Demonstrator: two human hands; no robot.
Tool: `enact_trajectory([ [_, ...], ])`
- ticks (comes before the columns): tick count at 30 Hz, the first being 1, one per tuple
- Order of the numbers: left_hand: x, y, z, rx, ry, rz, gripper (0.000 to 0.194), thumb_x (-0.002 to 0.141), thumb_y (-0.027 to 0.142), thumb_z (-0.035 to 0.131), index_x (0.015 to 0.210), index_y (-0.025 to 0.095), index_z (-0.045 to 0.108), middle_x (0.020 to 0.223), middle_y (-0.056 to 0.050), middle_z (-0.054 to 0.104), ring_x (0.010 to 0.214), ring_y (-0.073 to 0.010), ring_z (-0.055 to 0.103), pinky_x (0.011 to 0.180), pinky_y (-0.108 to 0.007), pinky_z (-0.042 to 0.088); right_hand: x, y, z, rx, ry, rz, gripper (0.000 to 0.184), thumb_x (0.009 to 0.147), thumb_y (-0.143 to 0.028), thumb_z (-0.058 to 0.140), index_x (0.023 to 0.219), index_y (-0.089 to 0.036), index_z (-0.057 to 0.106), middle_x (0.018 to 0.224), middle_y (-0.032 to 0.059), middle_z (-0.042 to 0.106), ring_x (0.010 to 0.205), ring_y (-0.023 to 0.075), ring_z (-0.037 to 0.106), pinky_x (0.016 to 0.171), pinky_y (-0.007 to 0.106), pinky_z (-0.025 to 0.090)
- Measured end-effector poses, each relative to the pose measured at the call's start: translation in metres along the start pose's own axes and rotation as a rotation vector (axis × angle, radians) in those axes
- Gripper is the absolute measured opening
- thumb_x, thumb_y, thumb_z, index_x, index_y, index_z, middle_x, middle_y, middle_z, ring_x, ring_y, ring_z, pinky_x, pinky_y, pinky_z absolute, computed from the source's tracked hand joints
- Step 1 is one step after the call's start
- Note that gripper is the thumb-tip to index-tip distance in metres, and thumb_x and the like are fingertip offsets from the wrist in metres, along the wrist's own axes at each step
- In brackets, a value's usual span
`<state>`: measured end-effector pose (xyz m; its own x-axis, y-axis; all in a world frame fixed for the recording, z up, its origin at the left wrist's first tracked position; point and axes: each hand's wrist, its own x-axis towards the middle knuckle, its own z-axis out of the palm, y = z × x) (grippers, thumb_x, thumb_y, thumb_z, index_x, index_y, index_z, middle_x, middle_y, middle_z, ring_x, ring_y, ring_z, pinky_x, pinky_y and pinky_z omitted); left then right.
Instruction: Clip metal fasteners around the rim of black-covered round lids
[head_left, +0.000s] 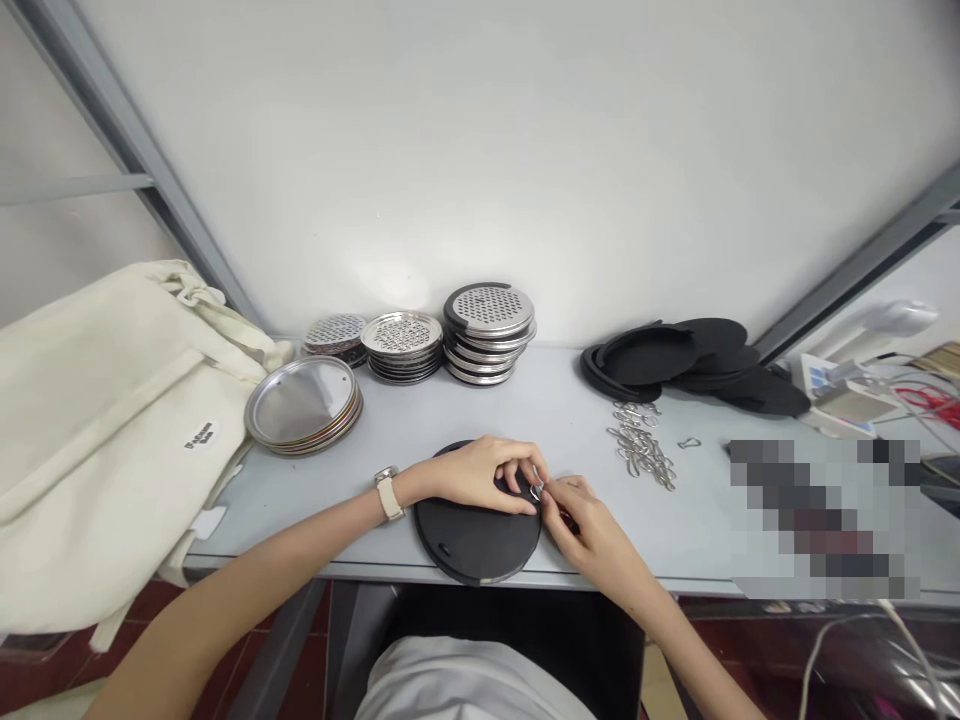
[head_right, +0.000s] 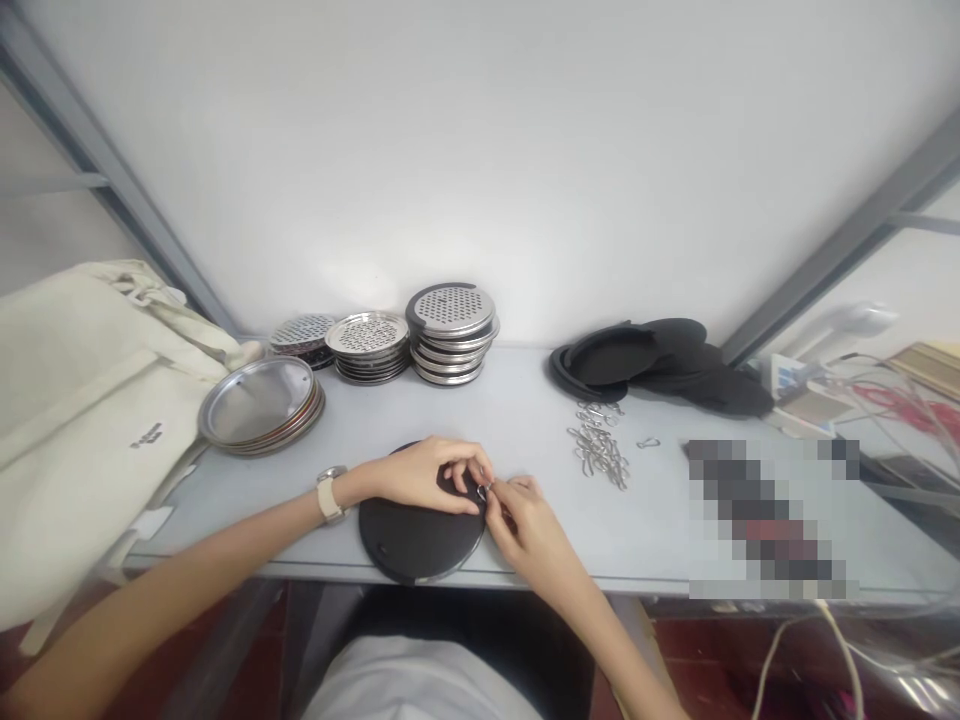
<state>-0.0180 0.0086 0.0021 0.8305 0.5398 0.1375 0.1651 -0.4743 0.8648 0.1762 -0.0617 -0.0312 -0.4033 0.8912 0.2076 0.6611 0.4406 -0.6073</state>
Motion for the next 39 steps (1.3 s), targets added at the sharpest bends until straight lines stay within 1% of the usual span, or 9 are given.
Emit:
enact_trajectory([
  [3,0.0000,0.0009,0.0001,0.003,0.011,-0.002,0.034,0.070,0.019,0.074,0.101,0.016,0.060,0.097,-0.004,0.065,0.071,-0.0079,0.059,0.063,-0.018,0.045,-0.0016,-0.0007,0.0027,-0.030,0.033,0.000,0.022,0.096,-0.023,0.034,0.079,-0.021,0.047,0.070,0.0031,0.052,0.077,0.0216,0.049,0.073,0.035,0.041],
  [8,-0.0002,-0.0011,0.0013,-0.019,0.008,-0.032,0.035,0.071,0.021,0.074,0.103,0.016,0.060,0.094,-0.004,0.066,0.075,-0.0096,0.061,0.067,-0.019,0.046,-0.0005,-0.0017,0.0007,-0.004,0.003,-0.007,0.028,0.097,-0.023,0.033,0.072,-0.021,0.043,0.064,0.0003,0.048,0.069,0.0189,0.047,0.073,0.034,0.040],
  [17,-0.0003,0.0001,0.0007,-0.021,0.000,-0.027,0.034,0.072,0.021,0.073,0.102,0.017,0.059,0.097,-0.005,0.066,0.074,-0.0092,0.060,0.066,-0.019,0.046,-0.0010,-0.0034,-0.0024,0.017,-0.008,0.026,0.025,0.097,-0.022,0.033,0.074,-0.021,0.043,0.069,0.0016,0.051,0.075,0.0197,0.048,0.073,0.034,0.041],
  [20,-0.0006,0.0004,0.0008,-0.024,0.001,-0.021,0.032,0.072,0.020,0.073,0.100,0.016,0.059,0.095,-0.004,0.065,0.074,-0.0092,0.060,0.066,-0.019,0.046,-0.0011,-0.0031,-0.0015,0.006,-0.001,0.032,0.025,0.097,-0.023,0.034,0.072,-0.022,0.040,0.067,0.0009,0.049,0.073,0.0199,0.047,0.072,0.033,0.041],
  [26,-0.0007,0.0005,0.0004,-0.010,0.014,-0.007,0.028,0.071,0.019,0.072,0.094,0.015,0.058,0.089,-0.003,0.064,0.070,-0.0085,0.058,0.064,-0.019,0.044,-0.0007,-0.0010,-0.0003,-0.012,0.007,0.034,0.027,0.096,-0.024,0.034,0.070,-0.022,0.037,0.067,0.0015,0.050,0.075,0.0201,0.048,0.070,0.033,0.041],
  [29,-0.0008,0.0008,0.0004,-0.007,0.008,-0.012,0.028,0.071,0.020,0.073,0.094,0.016,0.057,0.090,-0.002,0.065,0.071,-0.0084,0.059,0.064,-0.019,0.044,-0.0013,0.0002,-0.0005,-0.021,0.011,0.026,0.027,0.096,-0.024,0.035,0.070,-0.022,0.038,0.066,0.0011,0.049,0.074,0.0199,0.049,0.069,0.032,0.041],
  [34,-0.0011,0.0015,0.0008,-0.057,-0.007,-0.013,0.029,0.073,0.019,0.071,0.097,0.016,0.057,0.096,-0.004,0.065,0.075,-0.0092,0.060,0.069,-0.019,0.047,-0.0020,0.0018,-0.0011,0.002,0.022,0.032,0.027,0.096,-0.024,0.035,0.069,-0.022,0.038,0.067,0.0012,0.050,0.075,0.0196,0.050,0.069,0.032,0.042],
  [39,-0.0003,0.0019,0.0006,0.023,0.012,0.005,0.031,0.071,0.019,0.073,0.098,0.016,0.058,0.095,-0.003,0.064,0.071,-0.0079,0.058,0.064,-0.018,0.045,-0.0002,-0.0013,-0.0003,-0.003,0.011,0.038,0.025,0.096,-0.024,0.035,0.072,-0.022,0.041,0.067,0.0017,0.052,0.075,0.0202,0.050,0.069,0.032,0.042],
])
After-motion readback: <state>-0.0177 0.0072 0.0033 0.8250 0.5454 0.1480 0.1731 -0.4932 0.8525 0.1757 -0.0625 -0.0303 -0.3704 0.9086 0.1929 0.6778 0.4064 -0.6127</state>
